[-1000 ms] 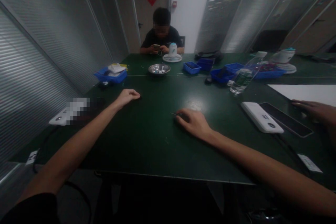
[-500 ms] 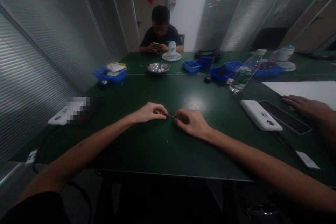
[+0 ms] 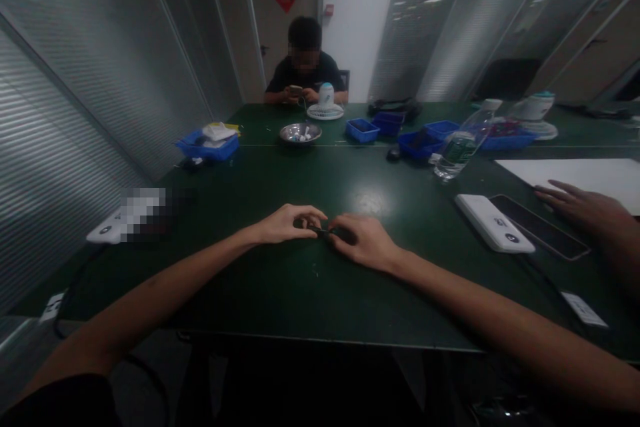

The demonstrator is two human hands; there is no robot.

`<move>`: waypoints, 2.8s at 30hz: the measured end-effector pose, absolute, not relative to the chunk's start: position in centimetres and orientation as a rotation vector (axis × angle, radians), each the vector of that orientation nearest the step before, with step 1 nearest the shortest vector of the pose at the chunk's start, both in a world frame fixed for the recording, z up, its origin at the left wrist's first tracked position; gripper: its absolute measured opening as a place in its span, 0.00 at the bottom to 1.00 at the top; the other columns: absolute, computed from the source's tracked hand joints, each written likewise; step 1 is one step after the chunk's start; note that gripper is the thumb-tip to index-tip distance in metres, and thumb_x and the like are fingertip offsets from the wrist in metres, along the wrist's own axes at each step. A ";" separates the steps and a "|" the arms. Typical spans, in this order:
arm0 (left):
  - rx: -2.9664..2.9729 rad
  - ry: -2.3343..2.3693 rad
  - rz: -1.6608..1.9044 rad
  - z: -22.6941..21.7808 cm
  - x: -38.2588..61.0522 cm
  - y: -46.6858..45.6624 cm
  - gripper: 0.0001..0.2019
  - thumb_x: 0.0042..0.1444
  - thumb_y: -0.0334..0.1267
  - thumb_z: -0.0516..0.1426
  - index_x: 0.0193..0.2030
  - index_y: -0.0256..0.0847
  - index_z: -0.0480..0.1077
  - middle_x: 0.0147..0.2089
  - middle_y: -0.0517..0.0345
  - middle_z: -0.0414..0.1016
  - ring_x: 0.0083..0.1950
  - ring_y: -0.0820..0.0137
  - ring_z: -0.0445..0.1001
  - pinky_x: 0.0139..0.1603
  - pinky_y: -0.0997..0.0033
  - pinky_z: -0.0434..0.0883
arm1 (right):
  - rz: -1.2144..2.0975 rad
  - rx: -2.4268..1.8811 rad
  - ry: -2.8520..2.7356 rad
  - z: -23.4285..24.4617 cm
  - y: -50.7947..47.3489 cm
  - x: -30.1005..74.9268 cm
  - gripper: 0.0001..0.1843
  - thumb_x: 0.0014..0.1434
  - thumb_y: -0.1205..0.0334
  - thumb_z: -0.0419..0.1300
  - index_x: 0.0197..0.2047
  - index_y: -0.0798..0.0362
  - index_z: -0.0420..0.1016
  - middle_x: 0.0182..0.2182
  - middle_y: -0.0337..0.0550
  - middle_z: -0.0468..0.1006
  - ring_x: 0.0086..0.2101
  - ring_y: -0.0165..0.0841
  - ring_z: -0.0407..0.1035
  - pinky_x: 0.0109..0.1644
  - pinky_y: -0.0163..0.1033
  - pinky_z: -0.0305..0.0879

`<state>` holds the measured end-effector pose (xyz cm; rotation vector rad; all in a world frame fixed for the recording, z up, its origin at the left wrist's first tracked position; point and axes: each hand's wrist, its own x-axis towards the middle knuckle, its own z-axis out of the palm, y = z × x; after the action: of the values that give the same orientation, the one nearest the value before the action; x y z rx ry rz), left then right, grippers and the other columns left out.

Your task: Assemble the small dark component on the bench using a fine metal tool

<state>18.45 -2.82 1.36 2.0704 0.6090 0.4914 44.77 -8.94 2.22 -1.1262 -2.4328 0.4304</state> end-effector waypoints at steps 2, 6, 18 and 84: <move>2.076 0.613 0.501 1.3 18.6 -3.0 0.22 0.62 0.40 0.64 0.63 0.43 0.71 0.50 0.49 0.79 0.49 0.64 0.76 0.49 0.63 0.70 | 0.412 -1.121 -2.457 2.2 -9.0 44.7 0.13 0.68 0.56 0.57 0.52 0.50 0.76 0.42 0.44 0.80 0.34 0.33 0.72 0.39 0.37 0.63; 2.098 0.630 0.493 1.4 18.6 -2.8 0.27 0.62 0.39 0.63 0.67 0.45 0.66 0.50 0.51 0.79 0.50 0.64 0.76 0.50 0.62 0.68 | 0.385 -1.139 -2.447 1.9 -8.8 44.7 0.13 0.70 0.55 0.55 0.53 0.50 0.75 0.43 0.45 0.79 0.34 0.33 0.72 0.38 0.37 0.63; 2.198 0.717 0.594 1.4 18.1 -2.2 0.29 0.56 0.43 0.68 0.64 0.47 0.70 0.59 0.47 0.70 0.49 0.64 0.72 0.42 0.65 0.69 | 0.371 -1.285 -2.268 1.4 -8.2 44.9 0.12 0.69 0.56 0.57 0.50 0.51 0.76 0.42 0.44 0.81 0.34 0.33 0.72 0.37 0.38 0.62; 1.987 1.802 1.064 0.3 1.9 7.7 0.17 0.59 0.35 0.60 0.54 0.37 0.79 0.39 0.50 0.83 0.34 0.68 0.80 0.37 0.70 0.76 | 0.379 -1.261 -2.325 1.7 -8.5 44.9 0.13 0.70 0.54 0.56 0.51 0.51 0.76 0.43 0.45 0.81 0.35 0.34 0.72 0.36 0.38 0.64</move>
<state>1.91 7.73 0.28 1.9874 1.8019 1.0643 44.93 -8.51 1.68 -1.2606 -2.3247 0.3792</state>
